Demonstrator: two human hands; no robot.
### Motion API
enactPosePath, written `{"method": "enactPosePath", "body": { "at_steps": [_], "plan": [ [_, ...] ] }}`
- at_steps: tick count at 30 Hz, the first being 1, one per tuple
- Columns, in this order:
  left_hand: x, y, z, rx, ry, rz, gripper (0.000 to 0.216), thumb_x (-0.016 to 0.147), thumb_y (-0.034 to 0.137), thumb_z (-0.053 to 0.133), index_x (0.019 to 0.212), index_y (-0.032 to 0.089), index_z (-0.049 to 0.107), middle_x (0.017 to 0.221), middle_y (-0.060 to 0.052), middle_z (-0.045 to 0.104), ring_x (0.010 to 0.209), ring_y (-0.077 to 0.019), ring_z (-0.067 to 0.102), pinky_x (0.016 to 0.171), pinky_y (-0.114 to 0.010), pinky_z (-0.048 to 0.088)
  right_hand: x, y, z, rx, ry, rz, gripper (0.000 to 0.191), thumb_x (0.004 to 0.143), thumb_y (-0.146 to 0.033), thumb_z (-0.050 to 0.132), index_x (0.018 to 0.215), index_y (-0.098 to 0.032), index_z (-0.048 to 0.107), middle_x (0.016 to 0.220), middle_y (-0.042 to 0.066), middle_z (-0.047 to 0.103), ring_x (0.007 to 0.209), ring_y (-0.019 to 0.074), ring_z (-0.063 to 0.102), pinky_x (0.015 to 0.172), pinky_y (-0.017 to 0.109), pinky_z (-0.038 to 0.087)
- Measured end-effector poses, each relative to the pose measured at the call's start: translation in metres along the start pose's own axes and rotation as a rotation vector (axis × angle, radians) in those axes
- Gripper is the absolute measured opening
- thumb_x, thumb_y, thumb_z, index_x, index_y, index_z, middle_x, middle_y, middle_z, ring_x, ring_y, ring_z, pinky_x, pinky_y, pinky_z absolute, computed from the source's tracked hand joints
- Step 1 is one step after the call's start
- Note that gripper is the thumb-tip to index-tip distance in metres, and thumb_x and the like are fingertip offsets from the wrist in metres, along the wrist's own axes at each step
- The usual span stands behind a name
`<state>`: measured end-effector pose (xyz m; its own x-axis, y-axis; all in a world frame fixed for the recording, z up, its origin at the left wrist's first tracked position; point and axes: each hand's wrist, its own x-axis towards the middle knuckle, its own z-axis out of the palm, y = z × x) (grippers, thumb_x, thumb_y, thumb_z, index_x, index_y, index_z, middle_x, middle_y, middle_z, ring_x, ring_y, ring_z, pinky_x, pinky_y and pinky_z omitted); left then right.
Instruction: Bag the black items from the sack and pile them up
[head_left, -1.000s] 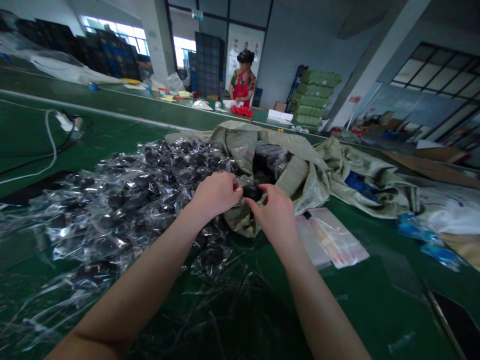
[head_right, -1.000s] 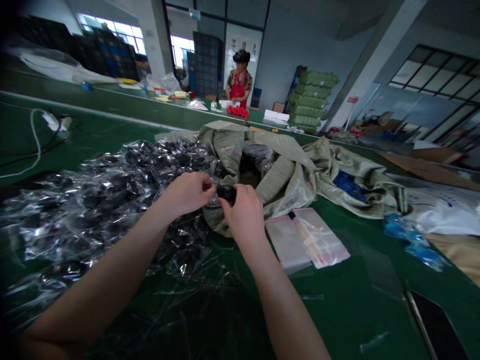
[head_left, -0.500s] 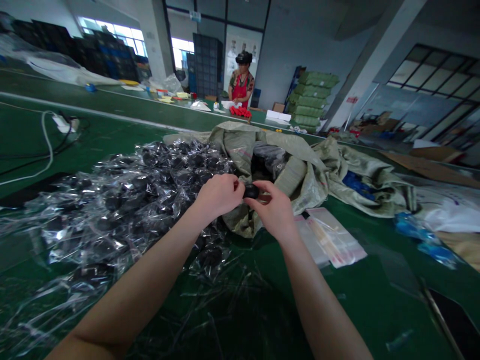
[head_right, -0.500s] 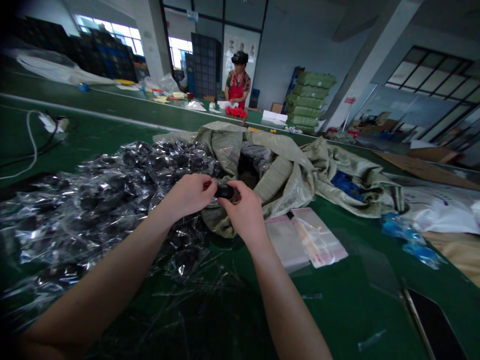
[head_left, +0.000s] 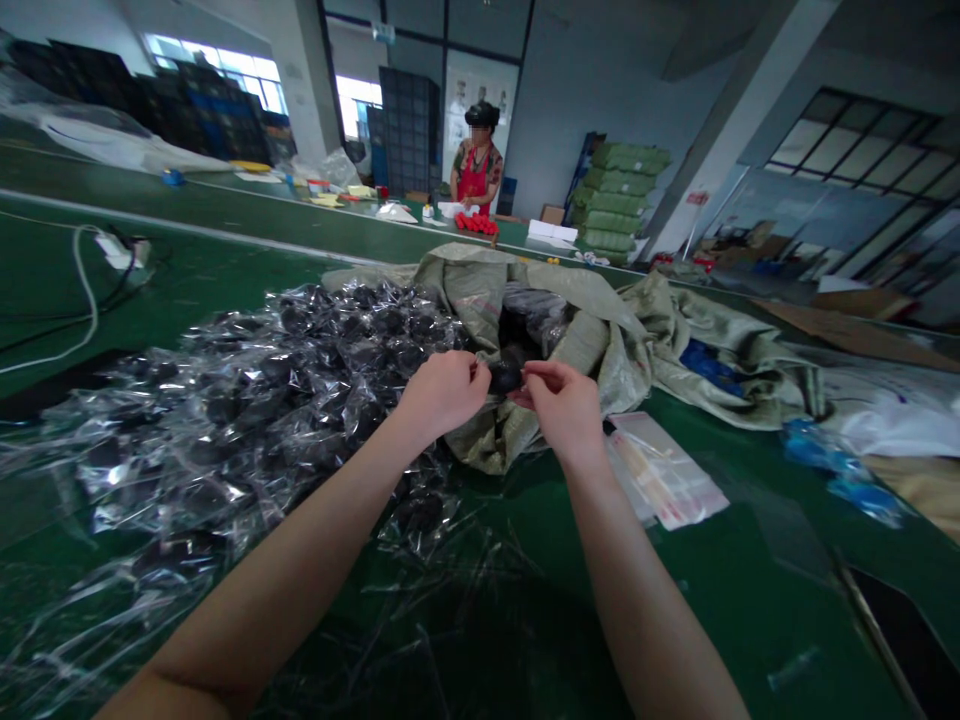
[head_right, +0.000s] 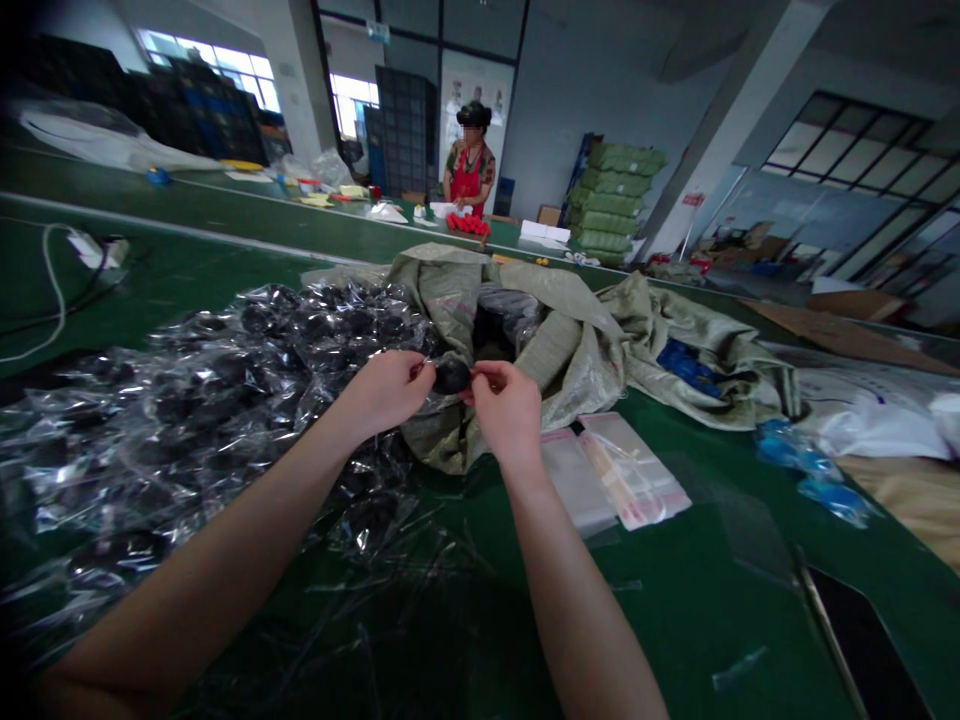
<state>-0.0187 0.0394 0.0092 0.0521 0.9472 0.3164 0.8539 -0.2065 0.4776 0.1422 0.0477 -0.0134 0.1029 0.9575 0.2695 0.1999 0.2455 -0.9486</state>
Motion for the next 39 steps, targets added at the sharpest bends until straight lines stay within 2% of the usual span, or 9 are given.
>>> {"method": "enactPosePath", "body": {
  "at_steps": [4, 8, 14, 21, 24, 30, 34, 36, 39],
  "plan": [
    [-0.002, 0.002, 0.000, 0.018, -0.009, 0.015, 0.039, 0.090, 0.034, 0.038, 0.072, 0.017, 0.068, 0.071, -0.010, 0.069, 0.064, -0.0218, 0.063, 0.062, -0.031, 0.044, -0.003, -0.007, -0.006, -0.321, 0.094, -0.140, 0.018, 0.080, -0.035, 0.061, 0.080, -0.019, 0.071, 0.071, 0.005, 0.073, 0.062, 0.0213, 0.069, 0.064, 0.034, 0.054],
    [-0.003, 0.002, -0.002, 0.040, -0.027, -0.011, 0.040, 0.090, 0.034, 0.038, 0.072, 0.017, 0.070, 0.073, -0.012, 0.070, 0.068, -0.0237, 0.066, 0.066, -0.033, 0.046, -0.007, -0.027, -0.009, -0.602, 0.179, -0.311, 0.021, 0.083, -0.034, 0.059, 0.078, -0.019, 0.073, 0.074, 0.006, 0.074, 0.069, 0.0218, 0.068, 0.069, 0.033, 0.049],
    [-0.002, -0.002, -0.005, 0.005, -0.038, -0.016, 0.043, 0.090, 0.036, 0.038, 0.071, 0.016, 0.071, 0.072, -0.013, 0.070, 0.066, -0.0228, 0.066, 0.065, -0.032, 0.047, -0.004, -0.050, -0.005, -0.800, 0.147, -0.389, 0.019, 0.083, -0.028, 0.058, 0.078, -0.019, 0.074, 0.077, 0.007, 0.075, 0.072, 0.0222, 0.068, 0.071, 0.033, 0.048],
    [0.000, -0.007, -0.012, -0.032, 0.032, -0.034, 0.040, 0.088, 0.033, 0.041, 0.072, 0.016, 0.073, 0.073, -0.014, 0.071, 0.065, -0.0233, 0.067, 0.062, -0.031, 0.047, 0.001, -0.062, 0.000, -0.740, 0.014, -0.385, 0.015, 0.079, -0.026, 0.062, 0.072, -0.021, 0.074, 0.071, 0.004, 0.074, 0.067, 0.0209, 0.068, 0.069, 0.033, 0.049],
    [0.000, -0.008, -0.010, -0.035, 0.000, -0.018, 0.039, 0.088, 0.033, 0.042, 0.074, 0.016, 0.074, 0.075, -0.015, 0.072, 0.069, -0.0235, 0.068, 0.063, -0.030, 0.048, 0.004, -0.061, 0.002, -0.742, -0.086, -0.355, 0.014, 0.078, -0.025, 0.062, 0.071, -0.021, 0.073, 0.071, 0.003, 0.074, 0.067, 0.0196, 0.067, 0.067, 0.031, 0.048],
    [0.001, -0.013, 0.005, 0.024, -0.126, 0.041, 0.037, 0.088, 0.038, 0.044, 0.079, 0.016, 0.072, 0.076, -0.014, 0.072, 0.072, -0.0240, 0.069, 0.061, -0.030, 0.047, 0.005, -0.040, 0.005, -0.763, -0.160, -0.274, 0.015, 0.079, -0.029, 0.061, 0.072, -0.019, 0.070, 0.072, 0.003, 0.073, 0.067, 0.0180, 0.065, 0.065, 0.030, 0.046],
    [0.003, -0.017, 0.010, 0.059, -0.107, 0.043, 0.035, 0.083, 0.047, 0.055, 0.086, 0.016, 0.072, 0.086, -0.014, 0.073, 0.079, -0.0272, 0.069, 0.065, -0.032, 0.049, 0.004, -0.025, 0.005, -0.765, -0.198, -0.265, 0.014, 0.080, -0.028, 0.062, 0.074, -0.018, 0.070, 0.074, 0.004, 0.073, 0.069, 0.0180, 0.065, 0.068, 0.030, 0.046],
    [0.006, -0.020, 0.011, 0.002, -0.082, 0.105, 0.028, 0.082, 0.042, 0.059, 0.088, 0.018, 0.072, 0.089, -0.011, 0.074, 0.082, -0.0243, 0.068, 0.070, -0.031, 0.049, 0.003, -0.020, 0.004, -0.737, -0.201, -0.276, 0.013, 0.081, -0.027, 0.061, 0.074, -0.019, 0.070, 0.075, 0.004, 0.073, 0.070, 0.0182, 0.065, 0.069, 0.031, 0.046],
    [0.011, -0.024, 0.010, -0.131, -0.089, 0.225, 0.020, 0.085, 0.034, 0.059, 0.082, 0.020, 0.073, 0.084, -0.005, 0.074, 0.078, -0.0187, 0.066, 0.072, -0.027, 0.047, 0.002, -0.015, 0.000, -0.631, -0.211, -0.285, 0.013, 0.082, -0.028, 0.062, 0.075, -0.019, 0.069, 0.076, 0.003, 0.073, 0.071, 0.0177, 0.066, 0.069, 0.030, 0.047]
  ]
}}
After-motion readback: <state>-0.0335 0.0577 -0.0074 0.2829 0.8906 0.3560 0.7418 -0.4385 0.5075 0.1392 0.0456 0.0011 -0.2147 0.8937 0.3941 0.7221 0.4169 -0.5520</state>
